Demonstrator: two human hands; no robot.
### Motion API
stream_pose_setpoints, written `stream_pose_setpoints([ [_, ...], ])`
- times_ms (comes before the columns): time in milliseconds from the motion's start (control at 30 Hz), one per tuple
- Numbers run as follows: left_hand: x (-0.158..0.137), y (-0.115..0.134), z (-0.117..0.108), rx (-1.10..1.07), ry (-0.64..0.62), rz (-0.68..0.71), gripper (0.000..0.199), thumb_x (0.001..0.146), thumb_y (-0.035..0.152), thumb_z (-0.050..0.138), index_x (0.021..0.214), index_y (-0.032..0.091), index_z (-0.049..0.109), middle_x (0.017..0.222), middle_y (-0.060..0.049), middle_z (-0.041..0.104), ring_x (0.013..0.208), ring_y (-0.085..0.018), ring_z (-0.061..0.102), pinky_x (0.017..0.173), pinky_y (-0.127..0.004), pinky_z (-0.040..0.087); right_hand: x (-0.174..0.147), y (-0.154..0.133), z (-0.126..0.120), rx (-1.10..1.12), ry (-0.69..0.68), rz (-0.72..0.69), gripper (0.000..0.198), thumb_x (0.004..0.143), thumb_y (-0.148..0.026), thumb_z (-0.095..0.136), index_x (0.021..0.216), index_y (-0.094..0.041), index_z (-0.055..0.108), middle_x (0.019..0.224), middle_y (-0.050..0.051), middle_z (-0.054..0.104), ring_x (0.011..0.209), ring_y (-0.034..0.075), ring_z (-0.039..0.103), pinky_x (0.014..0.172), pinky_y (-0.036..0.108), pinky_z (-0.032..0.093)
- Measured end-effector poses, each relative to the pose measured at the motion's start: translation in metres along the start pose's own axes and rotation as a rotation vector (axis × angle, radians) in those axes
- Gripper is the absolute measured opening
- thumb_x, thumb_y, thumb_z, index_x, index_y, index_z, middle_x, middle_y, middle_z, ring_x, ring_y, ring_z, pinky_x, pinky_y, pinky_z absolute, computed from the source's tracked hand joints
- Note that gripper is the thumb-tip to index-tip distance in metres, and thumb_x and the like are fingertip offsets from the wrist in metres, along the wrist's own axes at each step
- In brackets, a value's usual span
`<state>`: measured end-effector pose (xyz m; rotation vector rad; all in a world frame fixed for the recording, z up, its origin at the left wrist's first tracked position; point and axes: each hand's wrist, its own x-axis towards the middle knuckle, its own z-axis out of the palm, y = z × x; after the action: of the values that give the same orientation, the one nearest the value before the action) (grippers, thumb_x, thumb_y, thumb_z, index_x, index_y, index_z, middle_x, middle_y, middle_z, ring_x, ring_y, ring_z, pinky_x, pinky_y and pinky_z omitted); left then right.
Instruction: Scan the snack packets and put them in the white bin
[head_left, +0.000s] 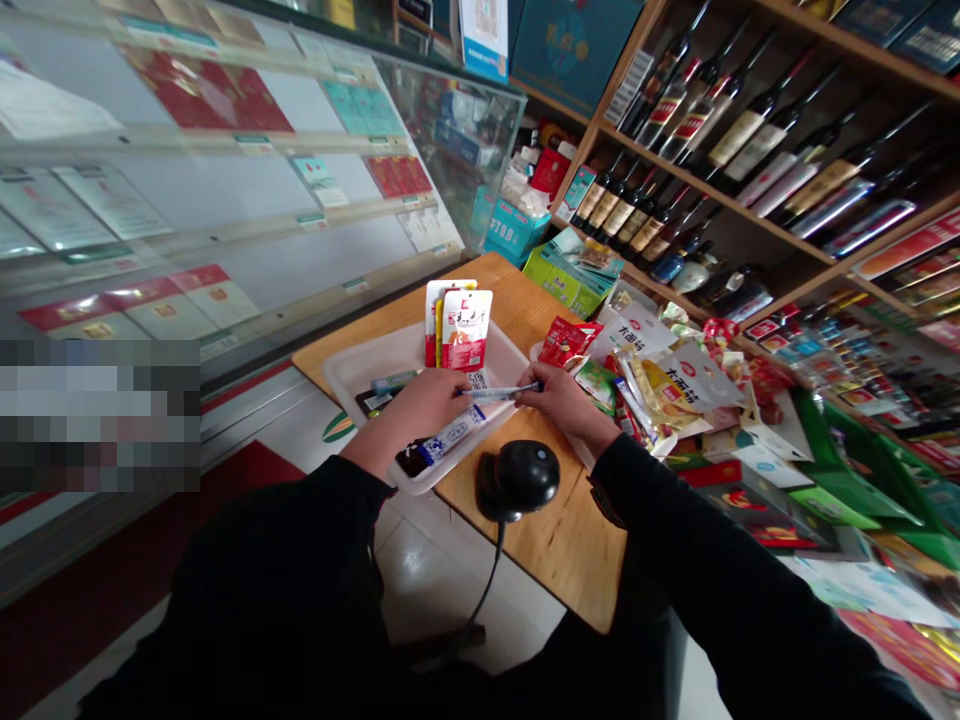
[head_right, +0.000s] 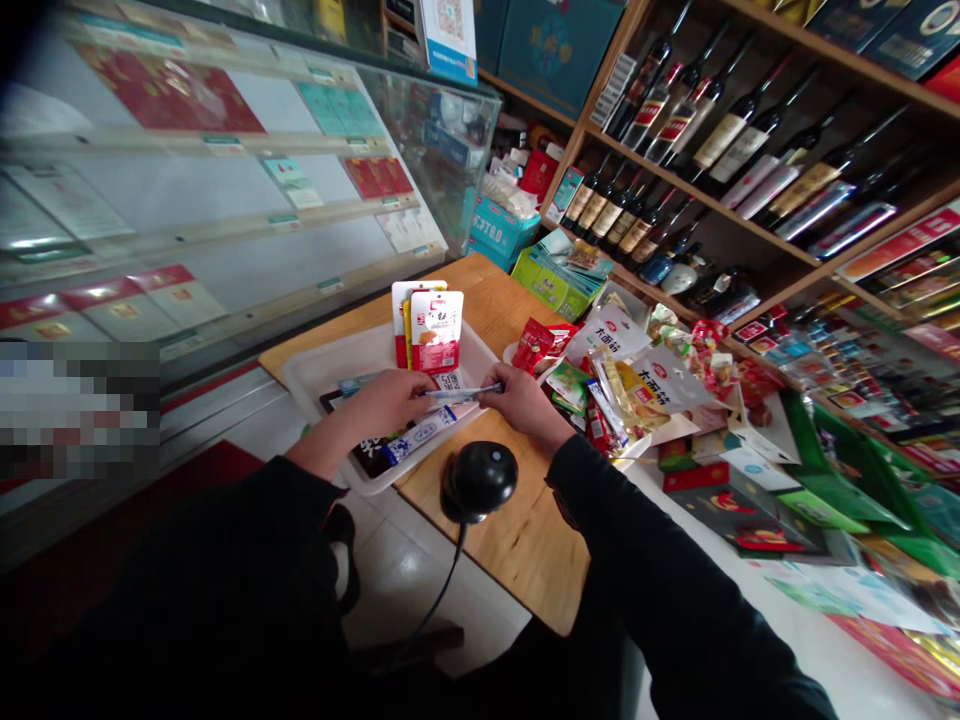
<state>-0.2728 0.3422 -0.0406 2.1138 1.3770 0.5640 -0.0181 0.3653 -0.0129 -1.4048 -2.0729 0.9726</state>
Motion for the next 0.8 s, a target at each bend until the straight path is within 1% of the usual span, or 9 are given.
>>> stream_pose_setpoints([
  [67, 0.0, 0.006, 0.002, 0.011, 0.042, 0.043, 0.024, 0.093, 0.035, 0.057, 0.088, 0.02, 0.075, 0.08, -0.006, 0.073, 0.071, -0.019, 0.063, 0.064, -0.03, 0.039, -0.009, 0.002, -0.002, 0.045, 0.025, 0.035, 0.017, 0.077, -0.032, 0.072, 0.082, -0.02, 0.061, 0.073, -0.001, 0.066, 0.067, 0.015, 0.056, 0.066, 0.028, 0.043],
  [133, 0.0, 0.012, 0.005, 0.013, 0.087, 0.08, 0.023, 0.094, 0.033, 0.058, 0.087, 0.02, 0.074, 0.08, -0.006, 0.073, 0.071, -0.019, 0.063, 0.064, -0.03, 0.039, -0.018, 0.003, -0.006, 0.043, 0.058, 0.069, 0.019, 0.077, -0.034, 0.072, 0.084, -0.02, 0.061, 0.072, -0.001, 0.066, 0.067, 0.016, 0.057, 0.066, 0.028, 0.044],
  [300, 0.001, 0.025, 0.014, 0.047, 0.132, 0.147, 0.017, 0.094, 0.029, 0.06, 0.086, 0.019, 0.072, 0.083, -0.006, 0.073, 0.074, -0.018, 0.065, 0.065, -0.029, 0.04, -0.035, 0.016, -0.014, -0.03, 0.095, 0.051, 0.023, 0.082, -0.04, 0.069, 0.087, -0.018, 0.068, 0.083, 0.002, 0.069, 0.075, 0.017, 0.059, 0.07, 0.029, 0.045],
  [433, 0.004, 0.03, 0.023, 0.064, 0.111, 0.2, 0.017, 0.095, 0.029, 0.059, 0.088, 0.018, 0.072, 0.086, -0.008, 0.073, 0.08, -0.02, 0.066, 0.069, -0.03, 0.043, -0.044, 0.032, -0.013, -0.013, 0.139, 0.071, 0.022, 0.084, -0.039, 0.068, 0.087, -0.018, 0.07, 0.08, 0.001, 0.069, 0.073, 0.016, 0.059, 0.07, 0.029, 0.044],
  [633, 0.006, 0.036, 0.033, 0.108, 0.078, 0.246, 0.017, 0.094, 0.021, 0.055, 0.094, 0.018, 0.072, 0.092, -0.008, 0.074, 0.088, -0.021, 0.067, 0.078, -0.031, 0.047, -0.058, 0.042, -0.002, -0.17, 0.243, 0.121, 0.016, 0.083, -0.035, 0.067, 0.085, -0.019, 0.07, 0.075, -0.001, 0.066, 0.066, 0.015, 0.054, 0.063, 0.027, 0.039],
  [800, 0.006, 0.039, 0.035, 0.131, 0.072, 0.242, 0.019, 0.093, 0.018, 0.054, 0.093, 0.018, 0.073, 0.092, -0.008, 0.074, 0.087, -0.021, 0.067, 0.078, -0.031, 0.047, -0.064, 0.048, 0.005, -0.312, 0.304, 0.063, 0.01, 0.083, -0.026, 0.061, 0.083, -0.019, 0.067, 0.076, 0.001, 0.067, 0.068, 0.016, 0.055, 0.066, 0.028, 0.04],
])
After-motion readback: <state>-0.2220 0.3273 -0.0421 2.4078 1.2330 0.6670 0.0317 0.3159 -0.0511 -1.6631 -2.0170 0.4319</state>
